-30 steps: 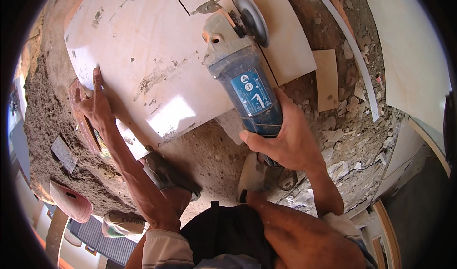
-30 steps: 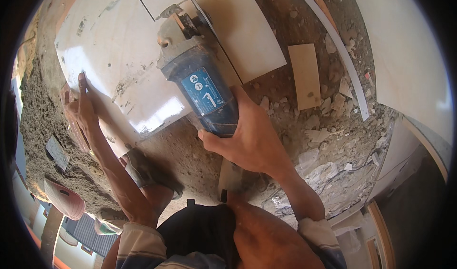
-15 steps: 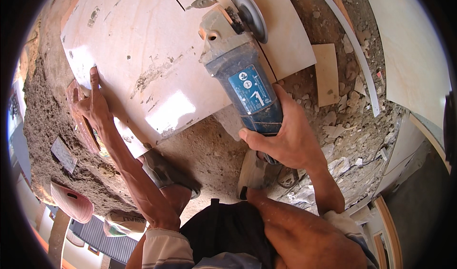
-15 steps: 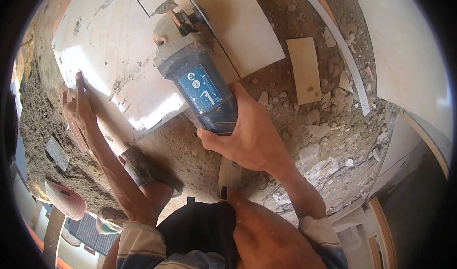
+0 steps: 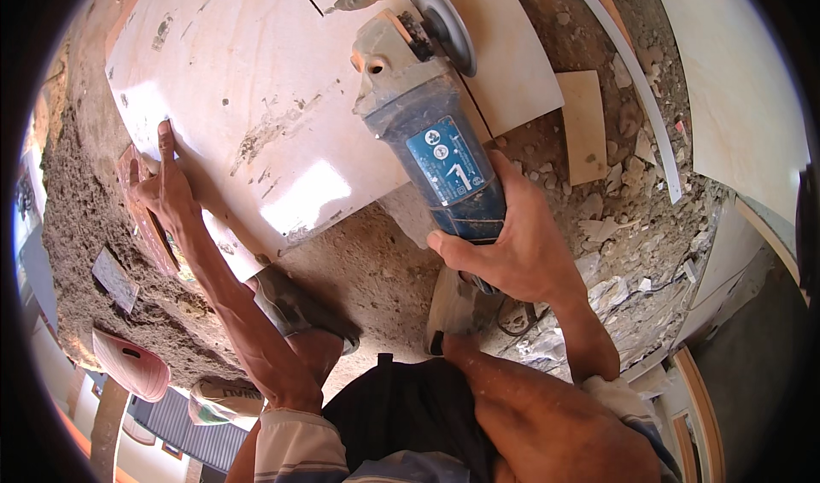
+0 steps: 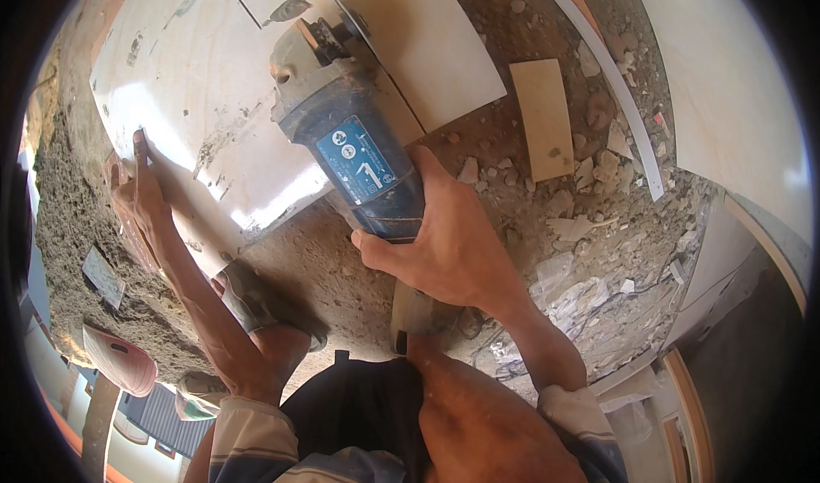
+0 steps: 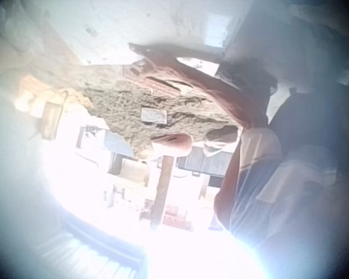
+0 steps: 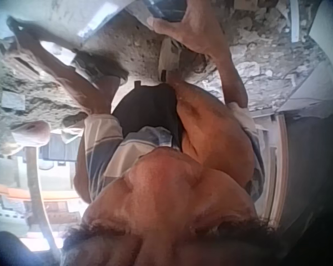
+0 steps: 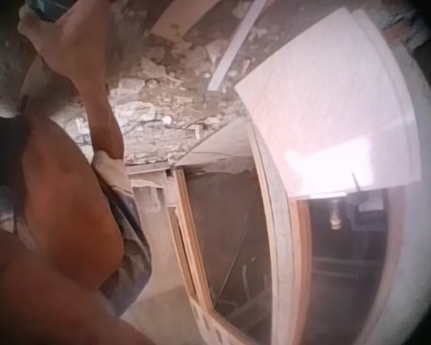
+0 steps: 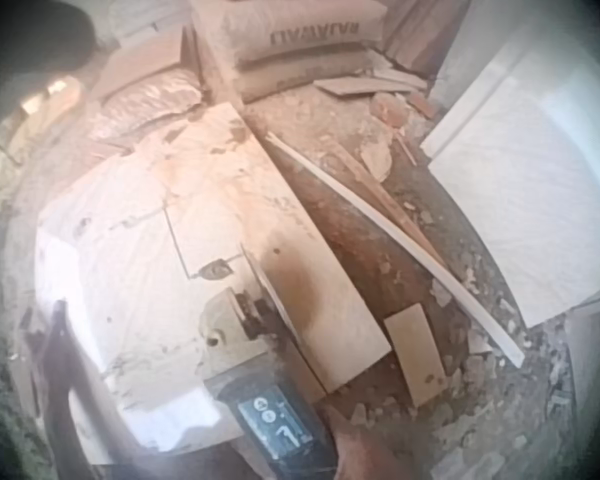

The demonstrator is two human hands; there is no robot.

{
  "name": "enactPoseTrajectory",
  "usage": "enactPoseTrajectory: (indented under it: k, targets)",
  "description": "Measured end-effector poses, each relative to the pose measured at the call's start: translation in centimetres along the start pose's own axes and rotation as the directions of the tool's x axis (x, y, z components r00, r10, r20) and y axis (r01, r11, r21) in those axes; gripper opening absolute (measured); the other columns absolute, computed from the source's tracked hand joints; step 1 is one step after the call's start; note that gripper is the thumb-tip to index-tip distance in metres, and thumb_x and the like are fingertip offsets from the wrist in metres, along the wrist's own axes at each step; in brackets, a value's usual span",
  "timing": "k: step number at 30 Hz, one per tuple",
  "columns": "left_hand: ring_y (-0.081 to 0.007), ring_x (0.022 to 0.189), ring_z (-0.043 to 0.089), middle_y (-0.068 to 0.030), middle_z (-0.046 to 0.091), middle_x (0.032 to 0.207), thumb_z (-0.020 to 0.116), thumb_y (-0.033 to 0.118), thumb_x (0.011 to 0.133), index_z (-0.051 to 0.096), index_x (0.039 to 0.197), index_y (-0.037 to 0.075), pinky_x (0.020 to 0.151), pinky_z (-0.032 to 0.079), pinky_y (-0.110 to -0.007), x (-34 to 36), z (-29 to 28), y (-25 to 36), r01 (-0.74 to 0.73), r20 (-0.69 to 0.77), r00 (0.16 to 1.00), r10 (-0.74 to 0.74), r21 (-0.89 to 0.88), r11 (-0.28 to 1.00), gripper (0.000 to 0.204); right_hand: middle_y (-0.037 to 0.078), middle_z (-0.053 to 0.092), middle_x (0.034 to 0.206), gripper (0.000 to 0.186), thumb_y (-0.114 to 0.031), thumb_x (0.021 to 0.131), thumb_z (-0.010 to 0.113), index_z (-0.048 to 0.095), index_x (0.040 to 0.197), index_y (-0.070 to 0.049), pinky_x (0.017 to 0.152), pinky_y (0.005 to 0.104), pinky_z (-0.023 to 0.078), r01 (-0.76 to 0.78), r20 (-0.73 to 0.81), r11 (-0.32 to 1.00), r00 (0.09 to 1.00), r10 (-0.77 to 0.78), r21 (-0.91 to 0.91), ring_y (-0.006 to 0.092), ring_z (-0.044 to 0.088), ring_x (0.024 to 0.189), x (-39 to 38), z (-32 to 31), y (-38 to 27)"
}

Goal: The person uses an angle grinder to cut a rectangular notch into a ceramic tile on a dusty floor. They hold the grinder with both hands, following markings on the tile, and later turn the tile over to continue the cut before breaking off the waste section.

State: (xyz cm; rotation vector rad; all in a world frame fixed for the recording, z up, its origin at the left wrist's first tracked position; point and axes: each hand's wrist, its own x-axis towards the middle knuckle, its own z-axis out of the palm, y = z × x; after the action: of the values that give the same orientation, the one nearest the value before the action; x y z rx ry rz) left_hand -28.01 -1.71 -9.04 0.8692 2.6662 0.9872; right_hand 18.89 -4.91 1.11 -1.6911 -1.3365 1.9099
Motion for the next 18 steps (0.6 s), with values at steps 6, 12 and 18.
enactPoseTrajectory:
  k: [6,12,18]
  targets:
    - [-0.0406,0.128,0.07,-0.0274,0.048,0.167,0.094,0.063,0.085,0.069,0.063,-0.012,0.099,0.063,-0.062,0.9,-0.2,-0.9,-0.032,-0.034,0.999,0.033,0.042,0.999,0.082,0.016,0.075,0.101,0.064,-0.031,0.083,0.092,0.061,0.129,0.002,0.086,0.0415,0.06,0.033,-0.007,0.999,0.999,-0.033,0.018,0.0265,0.075,0.091,-0.2,0.2,0.6]
    - [-0.0438,0.131,0.069,-0.0314,0.049,0.165,0.096,0.061,0.084,0.075,0.098,-0.022,0.097,0.066,-0.059,0.7,0.0,-0.8,0.027,0.038,0.999,-0.024,-0.079,0.996,0.086,0.02,0.078,0.102,0.064,-0.031,0.083,0.091,0.062,0.129,0.003,0.088,0.0436,0.061,0.051,-0.02,0.999,0.999,-0.051,0.018,0.0322,0.079,0.094,-0.4,0.3,0.7]
    - [-0.0429,0.123,0.073,-0.0295,0.05,0.166,0.098,0.056,0.084,0.075,0.109,-0.022,0.09,0.068,-0.055,0.3,0.3,-0.4,0.019,-0.028,0.999,-0.021,-0.065,0.998,0.085,0.017,0.076,0.102,0.064,-0.03,0.083,0.091,0.062,0.13,0.002,0.087,0.0417,0.06,0.047,-0.016,0.999,0.999,-0.047,0.011,0.0276,0.076,0.093,-0.5,0.2,0.9]
